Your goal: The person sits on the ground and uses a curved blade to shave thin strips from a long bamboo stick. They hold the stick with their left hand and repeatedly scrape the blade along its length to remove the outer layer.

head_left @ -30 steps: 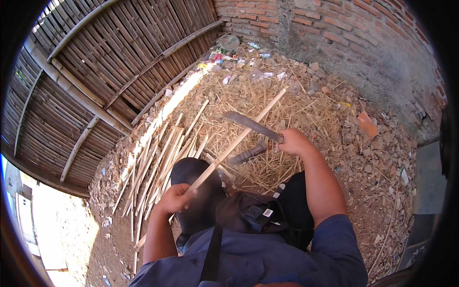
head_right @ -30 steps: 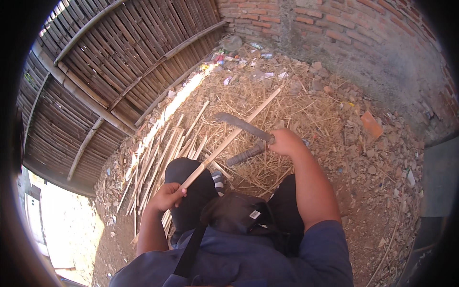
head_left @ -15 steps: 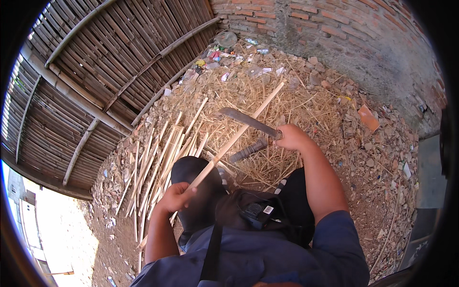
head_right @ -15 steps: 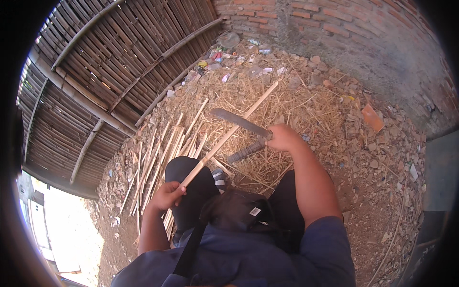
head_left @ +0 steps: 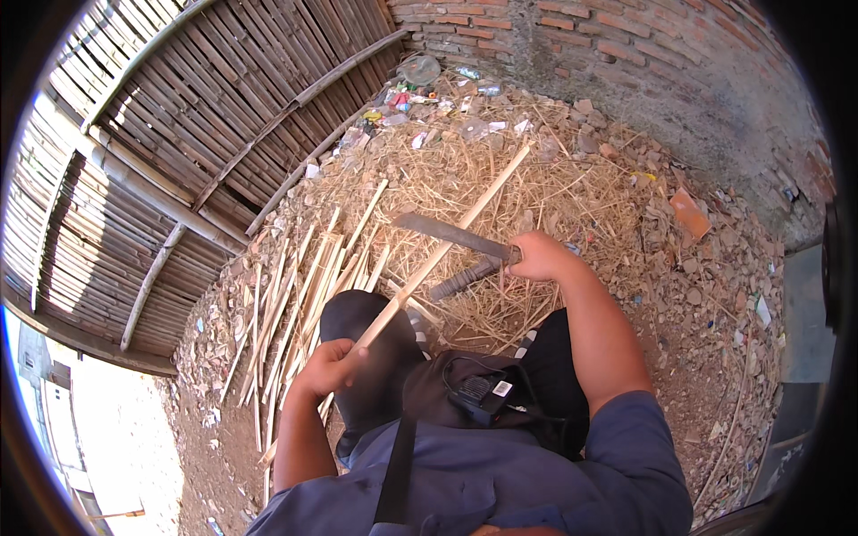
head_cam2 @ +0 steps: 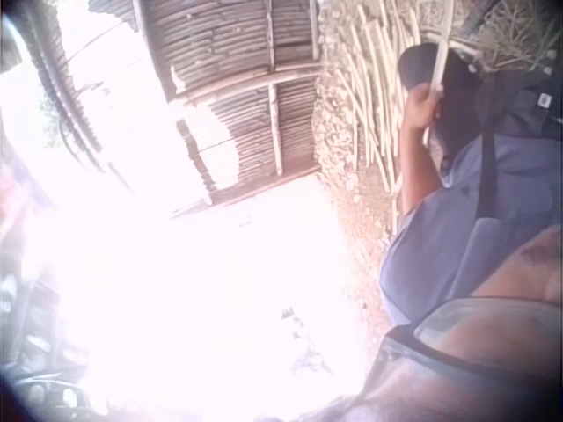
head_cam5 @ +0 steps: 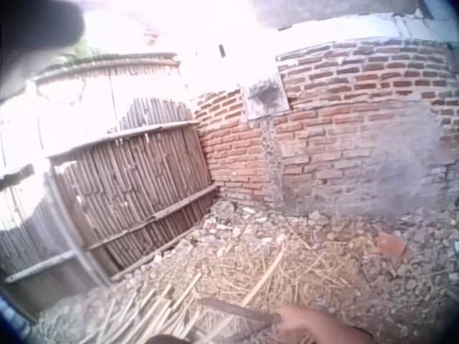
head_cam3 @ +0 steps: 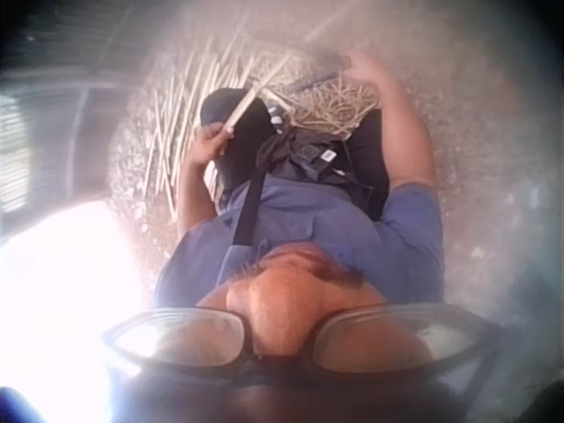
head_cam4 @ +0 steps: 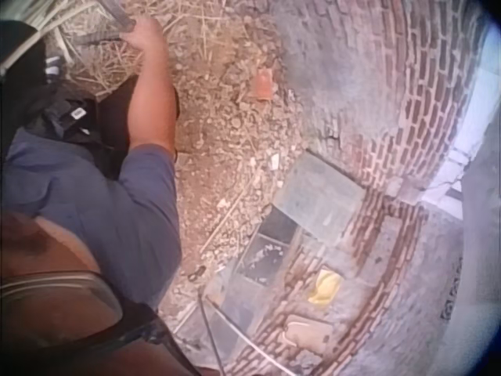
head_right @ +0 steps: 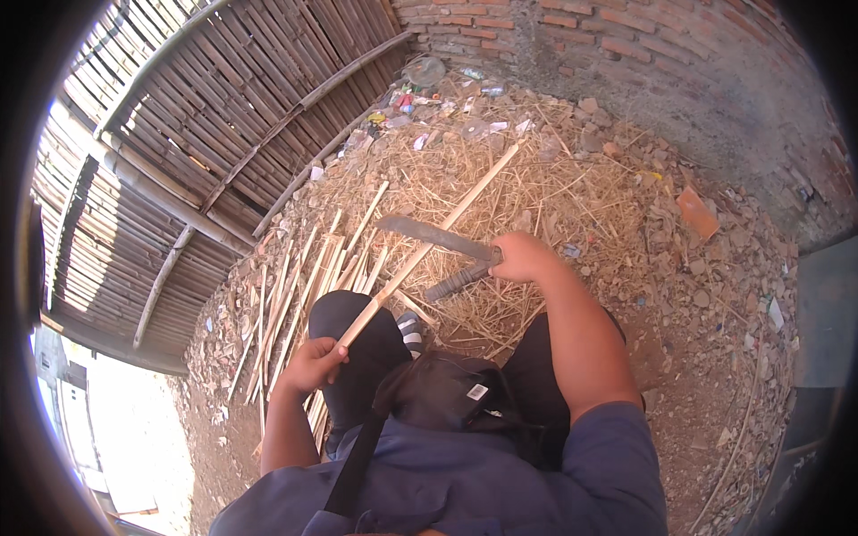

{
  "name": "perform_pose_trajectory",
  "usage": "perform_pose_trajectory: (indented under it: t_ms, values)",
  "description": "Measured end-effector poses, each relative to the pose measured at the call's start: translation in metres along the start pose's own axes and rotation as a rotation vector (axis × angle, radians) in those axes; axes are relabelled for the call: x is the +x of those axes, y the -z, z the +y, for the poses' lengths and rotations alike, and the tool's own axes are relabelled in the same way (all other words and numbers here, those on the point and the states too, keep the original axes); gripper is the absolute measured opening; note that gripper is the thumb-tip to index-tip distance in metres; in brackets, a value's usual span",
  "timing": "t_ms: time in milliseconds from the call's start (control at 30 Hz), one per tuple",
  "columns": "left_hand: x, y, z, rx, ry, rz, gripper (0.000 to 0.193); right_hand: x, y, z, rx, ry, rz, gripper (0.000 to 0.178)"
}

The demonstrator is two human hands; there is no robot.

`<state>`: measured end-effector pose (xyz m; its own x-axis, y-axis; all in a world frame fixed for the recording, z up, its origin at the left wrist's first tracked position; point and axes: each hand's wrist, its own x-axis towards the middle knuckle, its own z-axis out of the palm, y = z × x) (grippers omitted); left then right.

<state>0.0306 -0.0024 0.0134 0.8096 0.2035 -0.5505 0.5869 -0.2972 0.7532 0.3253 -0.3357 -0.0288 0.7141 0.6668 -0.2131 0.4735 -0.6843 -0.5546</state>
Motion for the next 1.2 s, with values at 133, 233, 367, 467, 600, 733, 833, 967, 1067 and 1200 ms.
perform_pose_trajectory:
  t_ms: [133,233,367,467,600,733,833,967,1067,1200]
  values:
    - [0.001,-0.001,0.002,0.028,0.019,-0.002,0.035,-0.002,0.006,0.019,-0.008,-0.123,0.130,0.036]
    - [0.002,0.000,0.003,0.035,0.022,-0.014,0.035,-0.004,0.003,0.013,-0.016,-0.090,0.047,0.036]
    - [-0.001,-0.001,0.006,0.015,0.018,-0.013,0.035,-0.001,-0.013,-0.001,-0.078,0.037,-0.021,0.036]
    - [-0.002,-0.001,0.004,-0.002,0.014,0.001,0.035,0.000,-0.015,-0.010,-0.041,0.093,-0.078,0.036]
    - [-0.002,-0.004,0.004,-0.032,-0.034,0.009,0.035,0.001,-0.002,-0.004,0.032,0.005,-0.087,0.037]
    - [-0.001,-0.003,0.005,0.001,-0.008,0.009,0.035,-0.004,0.003,0.017,0.040,-0.042,0.077,0.034]
    - [0.001,-0.002,0.003,0.018,-0.009,0.004,0.035,-0.004,0.004,0.019,-0.001,-0.049,0.082,0.034]
    - [0.001,-0.002,0.002,0.033,-0.016,0.006,0.035,-0.004,0.003,0.004,0.007,-0.034,-0.046,0.038]
    - [0.000,-0.002,0.003,0.020,-0.004,0.007,0.037,-0.001,-0.004,0.000,-0.010,0.014,-0.082,0.037]
    - [0.000,0.000,0.003,0.009,0.003,0.004,0.038,0.002,-0.004,0.002,0.011,0.008,-0.091,0.037]
